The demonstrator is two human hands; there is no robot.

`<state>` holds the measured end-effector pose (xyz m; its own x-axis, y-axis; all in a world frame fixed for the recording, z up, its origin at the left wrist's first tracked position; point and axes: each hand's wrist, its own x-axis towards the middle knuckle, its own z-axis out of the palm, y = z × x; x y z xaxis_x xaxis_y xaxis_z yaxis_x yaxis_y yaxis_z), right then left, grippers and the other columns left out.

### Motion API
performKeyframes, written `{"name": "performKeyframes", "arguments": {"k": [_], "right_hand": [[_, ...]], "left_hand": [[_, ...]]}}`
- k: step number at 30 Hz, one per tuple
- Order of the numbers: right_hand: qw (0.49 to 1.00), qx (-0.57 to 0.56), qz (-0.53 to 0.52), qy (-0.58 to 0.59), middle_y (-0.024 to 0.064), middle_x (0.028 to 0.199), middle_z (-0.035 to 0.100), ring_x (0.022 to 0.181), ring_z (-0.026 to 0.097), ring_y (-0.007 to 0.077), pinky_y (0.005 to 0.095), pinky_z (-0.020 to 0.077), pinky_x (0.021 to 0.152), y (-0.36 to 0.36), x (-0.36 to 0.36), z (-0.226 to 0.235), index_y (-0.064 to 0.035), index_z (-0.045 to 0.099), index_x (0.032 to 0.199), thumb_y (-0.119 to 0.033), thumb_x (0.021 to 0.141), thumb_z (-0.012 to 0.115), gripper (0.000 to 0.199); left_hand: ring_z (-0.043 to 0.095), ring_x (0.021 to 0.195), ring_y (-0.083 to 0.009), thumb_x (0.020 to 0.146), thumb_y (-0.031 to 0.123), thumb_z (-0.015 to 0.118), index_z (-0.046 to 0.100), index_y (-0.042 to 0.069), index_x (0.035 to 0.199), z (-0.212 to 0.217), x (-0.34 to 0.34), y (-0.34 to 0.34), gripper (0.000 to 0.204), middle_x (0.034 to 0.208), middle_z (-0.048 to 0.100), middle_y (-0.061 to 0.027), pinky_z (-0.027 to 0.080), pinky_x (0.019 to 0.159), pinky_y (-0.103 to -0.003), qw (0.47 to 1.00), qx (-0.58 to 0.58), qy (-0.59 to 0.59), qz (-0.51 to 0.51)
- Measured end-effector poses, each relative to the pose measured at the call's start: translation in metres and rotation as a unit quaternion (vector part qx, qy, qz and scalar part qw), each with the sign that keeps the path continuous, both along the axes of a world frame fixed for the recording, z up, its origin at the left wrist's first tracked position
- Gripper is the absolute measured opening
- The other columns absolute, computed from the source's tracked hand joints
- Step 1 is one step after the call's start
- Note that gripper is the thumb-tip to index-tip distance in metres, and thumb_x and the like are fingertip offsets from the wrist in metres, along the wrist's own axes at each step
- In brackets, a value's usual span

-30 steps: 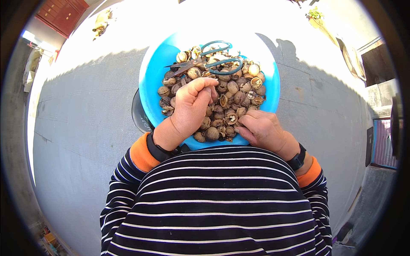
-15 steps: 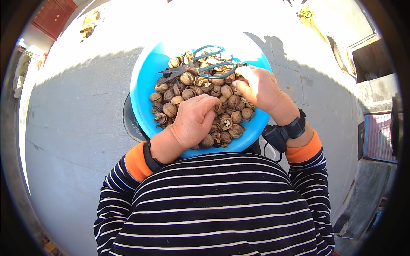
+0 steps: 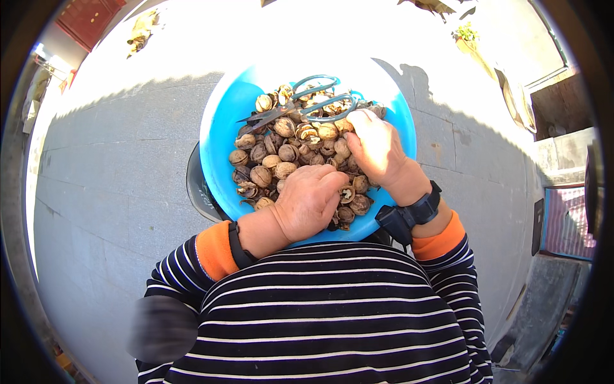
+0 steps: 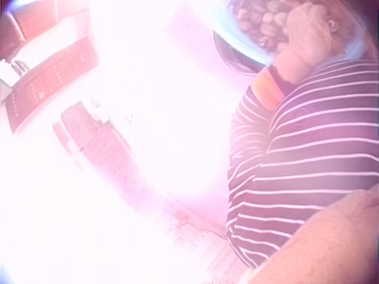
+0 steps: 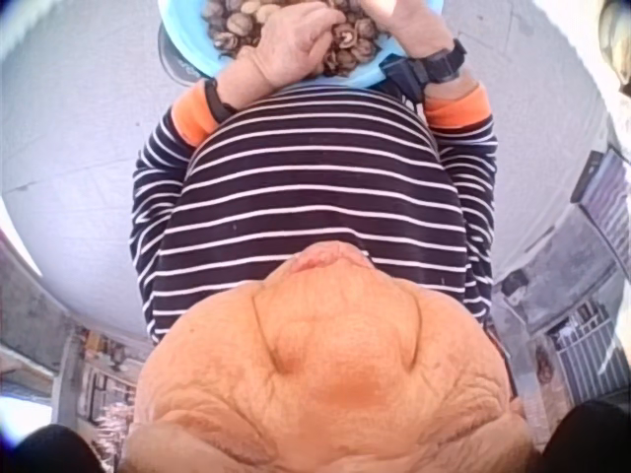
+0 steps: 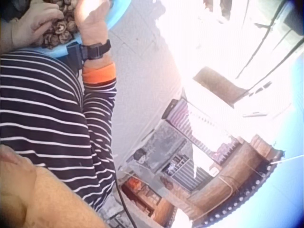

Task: The person repeatedly picks up nut-like items from a blue bowl, cracks them open by hand, and removes the inner kernels. The shells are discarded back into the bowl while the kernels are set aside. A pair of scissors is visible in the bowl but not used during the clip.

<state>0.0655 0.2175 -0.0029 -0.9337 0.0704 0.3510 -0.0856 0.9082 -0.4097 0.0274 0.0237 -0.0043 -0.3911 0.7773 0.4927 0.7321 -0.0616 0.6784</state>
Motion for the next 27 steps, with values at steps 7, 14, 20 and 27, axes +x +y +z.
{"name": "performKeyframes", "arguments": {"k": [7, 14, 20, 27], "right_hand": [[0.992, -0.098, 0.039, -0.068, 0.0180, 0.087, 0.066, 0.078, 0.066, 0.0268, 0.0349, 0.0534, 0.070, -0.004, -0.005, 0.029, 0.0021, 0.062, 0.107, -0.006, 0.079, 0.064, 0.029], [0.899, -0.428, 0.087, -0.048, 0.0100, 0.100, 0.069, 0.082, 0.065, 0.0115, 0.0237, 0.0531, 0.072, -0.031, 0.009, 0.036, 0.0030, 0.062, 0.116, -0.004, 0.088, 0.066, 0.029], [0.847, -0.515, 0.119, -0.055, 0.0047, 0.084, 0.063, 0.063, 0.053, 0.0064, 0.0192, 0.0441, 0.054, -0.035, 0.011, 0.020, 0.0036, 0.061, 0.119, -0.010, 0.095, 0.059, 0.028], [0.874, -0.461, 0.139, -0.063, 0.0051, 0.081, 0.061, 0.062, 0.052, 0.0070, 0.0203, 0.0435, 0.054, -0.033, 0.014, 0.013, 0.0044, 0.059, 0.120, -0.011, 0.097, 0.054, 0.028]], "left_hand": [[0.059, 0.071, -0.0241, 0.083, -0.005, 0.056, 0.057, -0.001, 0.113, -0.002, -0.001, -0.004, 0.031, 0.088, 0.058, -0.0122, 0.049, 0.066, -0.032, 0.998, 0.031, -0.044, 0.022], [0.055, 0.080, -0.0081, 0.098, 0.010, 0.052, 0.031, 0.002, 0.145, 0.006, 0.000, -0.001, 0.053, 0.107, 0.055, -0.0080, 0.048, 0.070, -0.021, 0.891, 0.129, -0.436, -0.002], [0.054, 0.070, -0.0071, 0.102, 0.014, 0.046, 0.040, 0.003, 0.142, 0.005, -0.001, -0.005, 0.042, 0.088, 0.059, -0.0034, 0.046, 0.059, -0.019, 0.861, 0.112, -0.496, 0.020], [0.051, 0.062, -0.0067, 0.102, 0.013, 0.041, 0.039, 0.002, 0.143, 0.005, -0.005, -0.008, 0.042, 0.085, 0.057, -0.0031, 0.044, 0.056, -0.019, 0.867, 0.038, -0.496, 0.026]]}}
